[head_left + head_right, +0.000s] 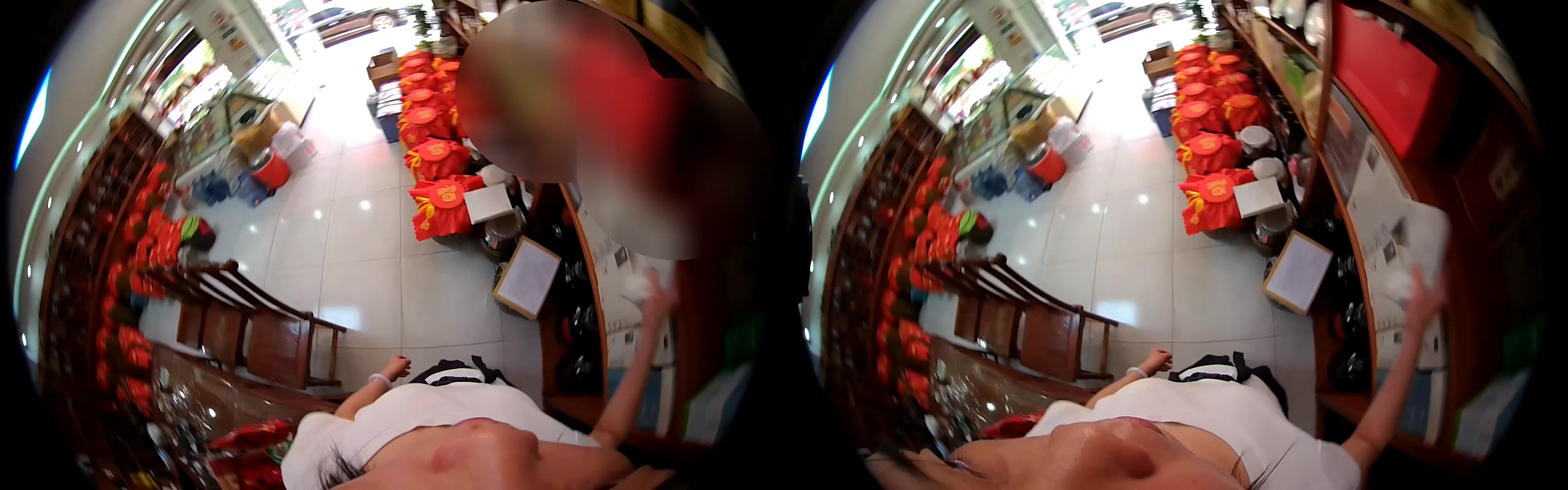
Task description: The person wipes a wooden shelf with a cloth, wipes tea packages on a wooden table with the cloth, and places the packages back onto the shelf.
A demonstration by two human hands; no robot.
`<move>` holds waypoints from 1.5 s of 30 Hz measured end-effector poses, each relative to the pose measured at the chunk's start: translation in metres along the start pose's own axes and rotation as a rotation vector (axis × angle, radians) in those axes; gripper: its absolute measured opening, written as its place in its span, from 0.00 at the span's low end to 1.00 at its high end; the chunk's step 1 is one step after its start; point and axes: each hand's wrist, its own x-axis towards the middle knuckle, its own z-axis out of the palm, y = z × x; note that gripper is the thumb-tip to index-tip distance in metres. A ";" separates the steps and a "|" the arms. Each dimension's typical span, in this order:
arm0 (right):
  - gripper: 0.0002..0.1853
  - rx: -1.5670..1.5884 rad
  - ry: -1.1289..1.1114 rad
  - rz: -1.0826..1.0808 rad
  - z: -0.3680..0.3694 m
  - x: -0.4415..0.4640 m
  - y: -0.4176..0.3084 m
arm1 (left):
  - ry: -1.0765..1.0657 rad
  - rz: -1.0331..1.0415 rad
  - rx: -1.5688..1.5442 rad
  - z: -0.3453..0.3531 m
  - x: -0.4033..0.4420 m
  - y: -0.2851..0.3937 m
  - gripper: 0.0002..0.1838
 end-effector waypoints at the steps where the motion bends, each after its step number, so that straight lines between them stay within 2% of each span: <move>1: 0.28 -0.052 0.035 -0.119 -0.051 0.019 -0.013 | 0.013 -0.023 -0.011 0.021 -0.007 -0.006 0.10; 2: 0.24 -0.080 0.081 -0.133 -0.091 0.031 -0.017 | 0.019 -0.036 0.032 0.037 -0.011 -0.012 0.09; 3: 0.22 -0.174 0.173 -0.205 -0.035 0.040 -0.011 | 0.108 0.013 0.022 -0.035 0.000 0.049 0.09; 4: 0.21 -0.424 0.135 -0.380 -0.054 0.051 -0.003 | 0.077 -0.023 0.047 -0.039 0.002 0.057 0.10; 5: 0.21 -0.603 0.100 -0.432 -0.076 0.065 0.012 | 0.027 -0.078 0.067 -0.026 0.001 0.053 0.10; 7: 0.20 -1.005 -0.041 -0.263 -0.087 0.081 0.039 | 0.030 -0.047 0.159 0.003 0.020 0.074 0.11; 8: 0.20 -1.047 -0.129 -0.192 -0.081 0.079 0.042 | 0.000 -0.040 0.222 0.011 0.029 0.083 0.12; 9: 0.20 -1.078 -0.208 -0.120 -0.059 0.065 0.014 | -0.026 -0.022 0.288 0.018 0.040 0.100 0.13; 13: 0.21 -1.257 -0.198 -0.005 -0.002 0.068 -0.031 | -0.105 0.109 0.321 0.064 0.087 0.195 0.13; 14: 0.24 -1.334 -0.179 -0.045 0.012 0.071 -0.033 | -0.147 0.153 0.346 0.079 0.096 0.217 0.13; 19: 0.22 -1.304 -0.195 0.021 0.063 0.107 -0.042 | -0.400 0.386 0.384 0.160 0.106 0.337 0.11; 22: 0.20 -1.288 -0.229 0.071 0.071 0.114 -0.056 | -0.542 0.452 0.521 0.214 0.097 0.381 0.10; 25: 0.19 -1.225 -0.168 -0.029 0.056 0.105 -0.033 | -0.719 0.586 0.601 0.267 0.060 0.417 0.10; 27: 0.19 -1.221 -0.171 -0.022 0.036 0.093 -0.026 | -0.895 0.618 0.600 0.302 0.048 0.429 0.11; 29: 0.18 -1.096 -0.126 0.107 0.005 0.067 -0.032 | -1.034 0.712 0.668 0.334 0.011 0.453 0.10; 30: 0.17 -1.139 -0.075 0.183 -0.013 0.060 -0.029 | -1.075 0.723 0.662 0.349 0.003 0.454 0.10; 33: 0.18 -1.179 0.074 0.156 -0.091 0.026 0.007 | -1.167 0.708 0.699 0.378 -0.016 0.453 0.10; 35: 0.21 -1.125 0.112 0.433 -0.128 0.004 0.017 | -1.241 0.758 0.642 0.394 -0.015 0.448 0.10; 36: 0.22 -1.152 0.166 0.428 -0.133 -0.004 0.018 | -1.199 0.876 0.721 0.400 -0.030 0.459 0.10; 38: 0.25 -1.199 0.276 0.419 -0.145 -0.017 0.021 | -1.276 1.121 0.738 0.420 -0.062 0.482 0.10; 39: 0.24 -1.225 0.370 0.355 -0.138 -0.017 0.020 | -1.260 1.065 0.623 0.429 -0.082 0.488 0.08; 40: 0.24 -1.285 0.410 0.343 -0.128 -0.008 0.007 | -1.294 1.110 0.567 0.442 -0.094 0.495 0.06; 41: 0.22 -1.353 0.391 0.311 -0.132 -0.008 0.011 | -1.296 1.333 0.543 0.450 -0.119 0.500 0.08; 42: 0.20 -1.259 0.335 0.502 -0.127 0.001 0.001 | -1.270 1.439 0.485 0.462 -0.129 0.501 0.07; 43: 0.18 -1.150 0.333 0.534 -0.113 0.007 -0.019 | -1.295 1.515 0.425 0.476 -0.140 0.507 0.07; 45: 0.14 -1.007 0.266 0.447 -0.085 0.008 -0.032 | -1.203 1.659 0.462 0.494 -0.162 0.513 0.06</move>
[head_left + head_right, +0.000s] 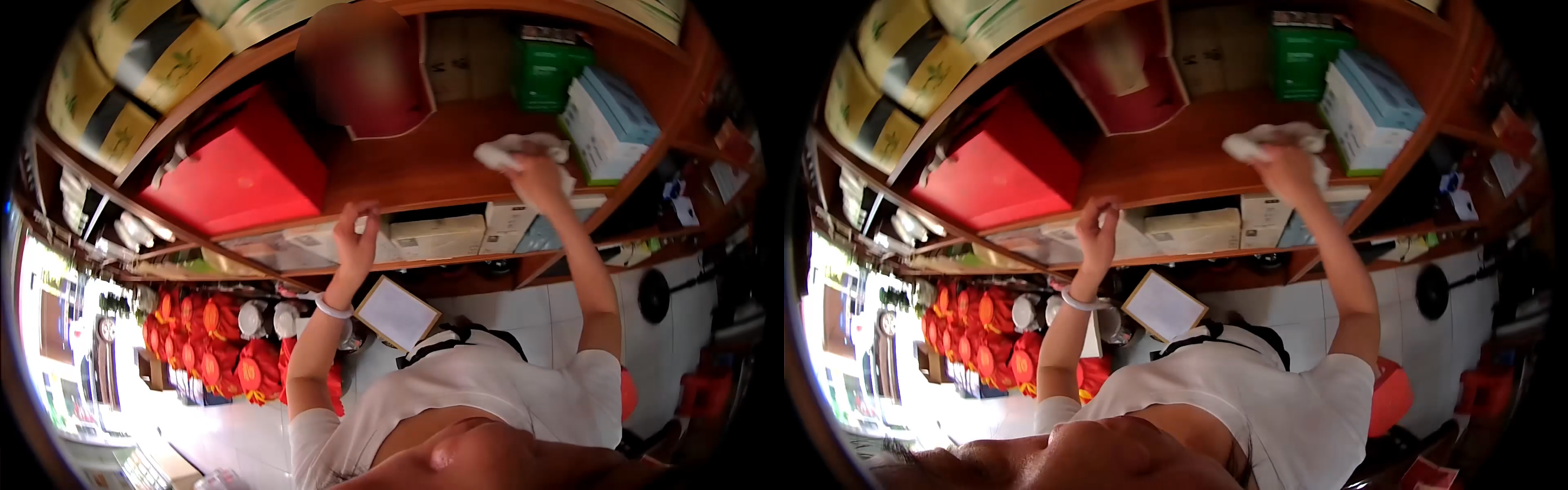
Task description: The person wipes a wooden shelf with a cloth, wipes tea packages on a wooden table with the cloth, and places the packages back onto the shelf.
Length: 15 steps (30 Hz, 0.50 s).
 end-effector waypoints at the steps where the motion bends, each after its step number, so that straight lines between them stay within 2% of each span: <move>1: 0.13 -0.057 0.140 -0.182 0.010 -0.007 -0.010 | -0.030 -0.032 0.042 0.005 0.011 -0.010 0.07; 2: 0.13 -0.120 0.276 -0.367 0.017 -0.015 -0.020 | -0.055 -0.024 0.028 0.013 0.022 -0.017 0.07; 4: 0.15 -0.077 0.102 -0.393 0.015 -0.025 -0.038 | -0.026 0.086 0.075 0.029 0.043 -0.033 0.10; 6: 0.14 -0.033 0.090 -0.329 0.011 -0.019 -0.021 | -0.086 0.049 0.070 0.038 0.053 -0.047 0.13; 8: 0.14 -0.027 0.087 -0.193 0.005 -0.007 0.002 | -0.122 0.180 0.311 0.043 0.057 -0.051 0.16; 10: 0.14 -0.093 0.075 -0.043 -0.007 0.012 0.026 | -0.143 0.183 0.396 0.047 0.055 -0.055 0.17; 12: 0.13 -0.190 0.151 -0.077 -0.007 0.030 0.046 | -0.165 0.328 0.681 0.056 0.050 -0.045 0.17; 15: 0.13 -0.250 0.179 -0.059 0.013 0.058 0.045 | -0.194 0.324 0.736 0.058 0.050 -0.043 0.17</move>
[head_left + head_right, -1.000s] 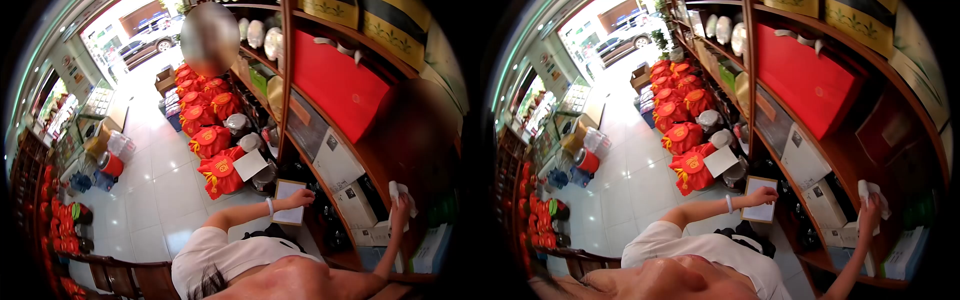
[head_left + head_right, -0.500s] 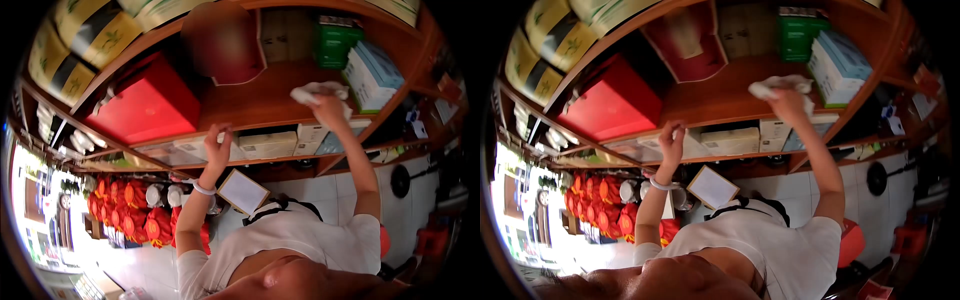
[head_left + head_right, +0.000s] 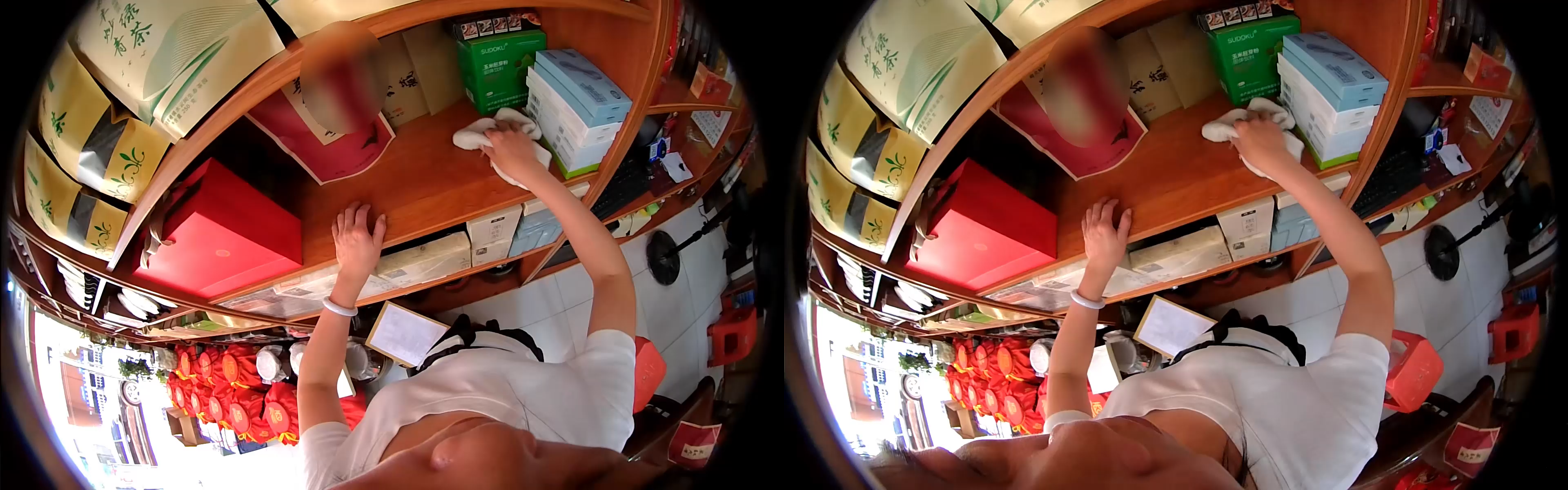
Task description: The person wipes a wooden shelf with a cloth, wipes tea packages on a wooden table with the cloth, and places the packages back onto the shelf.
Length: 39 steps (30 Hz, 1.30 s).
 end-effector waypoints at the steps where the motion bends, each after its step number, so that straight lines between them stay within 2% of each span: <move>1: 0.13 -0.049 0.021 0.000 0.000 0.006 -0.012 | -0.020 -0.021 0.001 0.000 0.000 0.000 0.16; 5: 0.14 0.081 -0.153 -0.105 0.013 0.024 -0.054 | -0.007 -0.015 -0.004 0.000 -0.001 -0.001 0.16; 7: 0.13 0.033 -0.040 -0.227 0.020 0.033 -0.060 | 0.028 -0.013 0.007 0.001 -0.001 0.000 0.15; 11: 0.12 0.099 -0.083 -0.022 0.035 0.071 -0.046 | -0.015 -0.058 -0.032 0.001 -0.002 -0.001 0.15; 16: 0.16 0.045 -0.137 0.051 0.040 0.079 -0.053 | 0.028 -0.048 -0.023 0.003 -0.003 -0.002 0.14; 19: 0.21 -0.076 -0.016 -0.114 0.024 0.053 -0.060 | 0.042 -0.051 -0.033 0.003 -0.003 -0.002 0.14; 21: 0.23 0.140 -0.141 -0.164 0.004 0.023 -0.075 | 0.048 -0.058 -0.020 0.004 -0.004 -0.003 0.14; 25: 0.18 0.205 0.021 -0.494 -0.005 -0.041 -0.082 | 0.008 -0.109 -0.019 0.001 -0.002 0.000 0.15; 27: 0.15 0.266 0.027 -0.488 -0.020 -0.047 -0.071 | 0.033 -0.115 -0.003 0.001 -0.004 -0.002 0.15; 29: 0.15 0.256 -0.096 -0.251 -0.031 -0.036 -0.051 | 0.044 -0.107 -0.003 0.002 -0.005 -0.003 0.16; 31: 0.14 0.135 -0.065 -0.082 -0.028 -0.019 -0.022 | 0.070 -0.065 -0.005 0.001 -0.005 -0.003 0.15; 33: 0.14 0.009 0.026 -0.004 -0.015 -0.002 0.001 | 0.071 -0.076 -0.005 0.000 -0.004 -0.004 0.15; 34: 0.14 0.008 0.024 -0.007 -0.007 0.003 0.001 | 0.069 -0.072 -0.003 0.000 -0.004 -0.004 0.15; 36: 0.16 -0.114 0.164 -0.054 0.005 0.005 -0.004 | 0.056 -0.067 -0.007 0.000 -0.003 -0.003 0.15; 39: 0.19 0.040 -0.021 -0.061 0.002 0.002 -0.048 | 0.033 -0.076 -0.003 -0.001 -0.003 0.000 0.14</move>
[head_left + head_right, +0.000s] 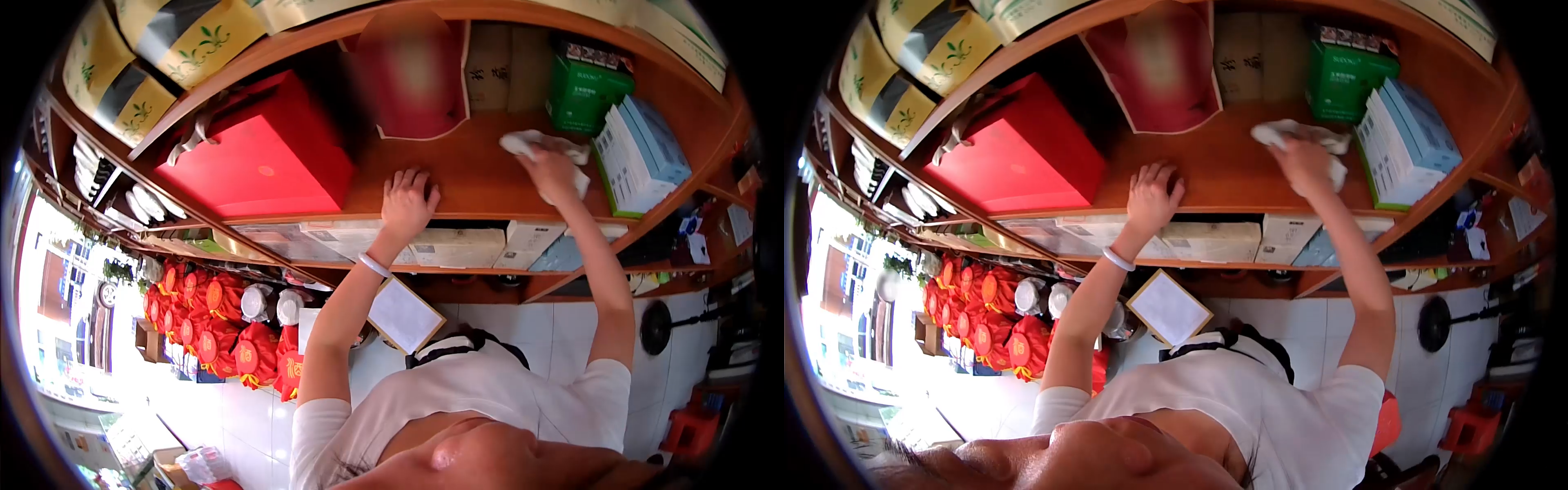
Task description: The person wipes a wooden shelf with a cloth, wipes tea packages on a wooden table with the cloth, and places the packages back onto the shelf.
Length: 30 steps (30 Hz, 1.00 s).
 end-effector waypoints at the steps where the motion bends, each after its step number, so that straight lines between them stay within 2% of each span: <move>1: 0.18 -0.005 -0.058 -0.041 -0.011 -0.006 -0.026 | 0.007 -0.008 0.005 0.000 0.000 0.000 0.14; 2: 0.17 0.041 0.053 -0.143 -0.008 -0.014 -0.046 | 0.016 -0.013 0.008 0.000 0.001 0.000 0.14; 3: 0.16 0.198 0.008 -0.192 -0.003 -0.021 -0.064 | 0.001 -0.020 0.005 0.000 0.001 0.001 0.13; 6: 0.18 0.227 0.035 -0.452 -0.008 -0.054 -0.105 | -0.015 -0.006 -0.004 0.002 0.000 -0.003 0.15; 8: 0.16 0.278 0.040 -0.514 -0.016 -0.061 -0.099 | -0.034 0.007 -0.034 0.005 -0.001 -0.006 0.15; 10: 0.17 0.308 -0.072 -0.416 -0.017 -0.054 -0.069 | -0.048 0.014 -0.063 0.006 -0.001 -0.007 0.14; 13: 0.16 0.134 -0.146 -0.044 -0.021 -0.040 -0.008 | -0.030 0.018 -0.042 0.004 -0.001 -0.005 0.15; 15: 0.15 0.005 -0.069 0.080 -0.029 -0.033 0.026 | -0.028 0.028 -0.033 0.005 -0.001 -0.004 0.15; 16: 0.14 0.008 0.021 0.088 -0.027 -0.032 0.038 | -0.025 0.030 -0.013 0.005 0.000 -0.004 0.15; 19: 0.13 -0.061 0.109 0.027 -0.014 -0.027 0.047 | -0.033 0.021 -0.002 0.006 0.002 -0.001 0.14; 23: 0.13 -0.051 0.048 0.047 -0.010 -0.011 0.037 | -0.024 0.025 0.014 0.005 0.002 0.000 0.14; 26: 0.13 -0.072 0.161 -0.041 0.006 0.009 0.032 | -0.025 0.022 0.023 0.005 0.002 0.000 0.14; 28: 0.12 -0.048 0.053 0.005 0.016 0.025 0.020 | -0.016 0.027 0.032 0.006 0.002 0.000 0.14; 29: 0.14 -0.108 0.157 -0.024 0.027 0.034 0.016 | -0.012 0.033 0.032 0.006 0.002 -0.001 0.14; 30: 0.14 -0.103 0.160 -0.028 0.029 0.043 0.010 | -0.010 0.031 0.038 0.006 0.002 -0.001 0.14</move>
